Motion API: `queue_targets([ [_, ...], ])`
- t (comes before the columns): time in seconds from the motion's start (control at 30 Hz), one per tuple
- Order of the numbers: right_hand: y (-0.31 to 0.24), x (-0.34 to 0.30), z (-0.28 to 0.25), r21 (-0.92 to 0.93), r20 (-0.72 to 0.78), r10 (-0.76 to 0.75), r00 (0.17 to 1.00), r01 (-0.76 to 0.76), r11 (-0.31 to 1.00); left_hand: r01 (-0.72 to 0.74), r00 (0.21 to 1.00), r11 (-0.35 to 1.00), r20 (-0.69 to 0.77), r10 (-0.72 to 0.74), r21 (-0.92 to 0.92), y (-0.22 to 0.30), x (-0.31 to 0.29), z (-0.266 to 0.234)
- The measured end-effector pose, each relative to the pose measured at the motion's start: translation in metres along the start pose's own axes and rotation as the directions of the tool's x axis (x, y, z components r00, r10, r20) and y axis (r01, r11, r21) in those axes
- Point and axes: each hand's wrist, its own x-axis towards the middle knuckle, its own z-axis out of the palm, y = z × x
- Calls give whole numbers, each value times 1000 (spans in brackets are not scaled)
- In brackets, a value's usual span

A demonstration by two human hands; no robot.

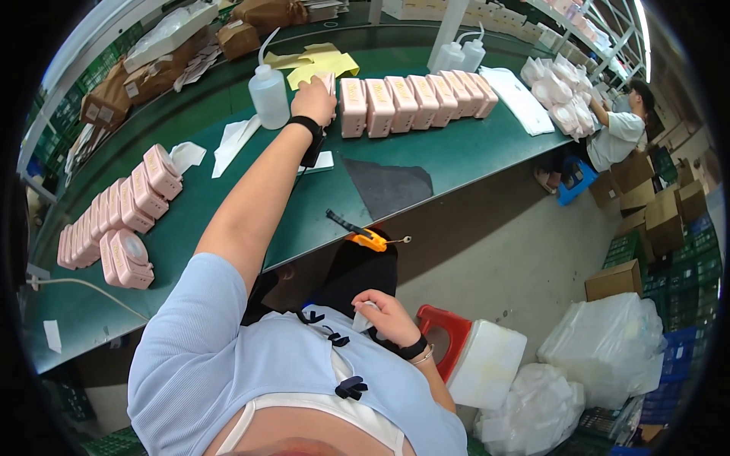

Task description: Cleaning and inspecting pink plastic electronic housings using an air nozzle and a cleaning cloth on an assembly line.

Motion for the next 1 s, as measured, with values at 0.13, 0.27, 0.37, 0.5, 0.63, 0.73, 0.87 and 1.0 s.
queue_targets([
  [0.13, 17, 3, -8, 66, -18, 48, 999, -47, 997, 0, 1000, 996, 30, 2, -88, 5, -15, -2],
  [0.27, 21, 8, -11, 101, -18, 90, 996, -88, 991, -69, 963, 942, 225, 149, -330, -14, -23, -21],
  [0.37, 27, 15, -11, 77, -13, 76, 997, -75, 994, -226, 900, 920, 291, 323, -321, -35, -39, -27],
  [0.5, 30, 30, -6, 115, -10, 94, 996, -92, 989, -476, 809, 879, 410, 422, 34, -74, -64, -25],
  [0.63, 28, 35, -5, 90, 1, 118, 993, -117, 989, -448, 786, 892, 503, 361, 59, -96, -72, -43],
  [0.73, 35, 33, -4, 71, -4, 131, 991, -130, 989, -443, 778, 865, 581, 238, 237, -106, -64, -75],
  [0.87, 39, 38, -2, 46, -8, 107, 994, -106, 993, -478, 815, 868, 438, 379, 138, -111, -59, -86],
  [1.0, 40, 36, -3, 34, -56, 96, 994, -95, 995, -435, 853, 874, 211, 477, -215, -77, -67, -44],
])
